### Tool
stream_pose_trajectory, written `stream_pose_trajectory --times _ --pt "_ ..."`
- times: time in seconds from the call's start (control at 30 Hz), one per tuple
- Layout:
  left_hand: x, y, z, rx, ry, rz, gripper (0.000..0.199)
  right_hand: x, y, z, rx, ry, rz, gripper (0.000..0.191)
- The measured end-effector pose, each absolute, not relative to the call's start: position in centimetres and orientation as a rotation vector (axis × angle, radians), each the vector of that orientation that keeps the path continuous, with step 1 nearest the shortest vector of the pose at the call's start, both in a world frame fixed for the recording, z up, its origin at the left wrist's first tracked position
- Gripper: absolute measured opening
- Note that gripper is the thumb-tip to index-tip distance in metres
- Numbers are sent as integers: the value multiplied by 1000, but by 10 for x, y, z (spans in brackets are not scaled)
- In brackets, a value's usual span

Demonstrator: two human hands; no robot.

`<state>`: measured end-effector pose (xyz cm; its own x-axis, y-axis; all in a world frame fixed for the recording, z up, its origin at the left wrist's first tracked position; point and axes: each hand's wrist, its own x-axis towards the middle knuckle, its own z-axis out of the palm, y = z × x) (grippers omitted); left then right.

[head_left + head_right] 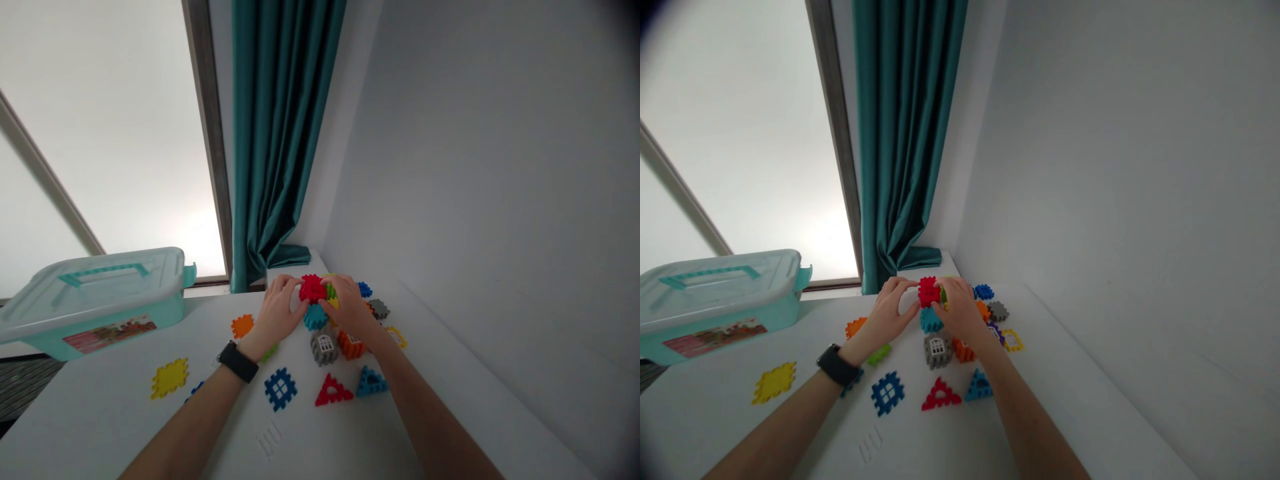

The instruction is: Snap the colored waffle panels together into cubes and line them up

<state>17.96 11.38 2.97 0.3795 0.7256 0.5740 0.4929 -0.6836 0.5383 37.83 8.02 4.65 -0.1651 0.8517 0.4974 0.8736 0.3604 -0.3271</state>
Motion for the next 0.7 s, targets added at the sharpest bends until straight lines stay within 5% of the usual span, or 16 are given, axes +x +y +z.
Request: stream_pose_trajectory --times 0.2,0.7 --pt "199 135 28 2322 1240 1198 15 392 106 51 -1500 -2073 0 23" --pt "201 162 19 2316 1200 1163 10 408 138 40 -1520 -2118 82 21"
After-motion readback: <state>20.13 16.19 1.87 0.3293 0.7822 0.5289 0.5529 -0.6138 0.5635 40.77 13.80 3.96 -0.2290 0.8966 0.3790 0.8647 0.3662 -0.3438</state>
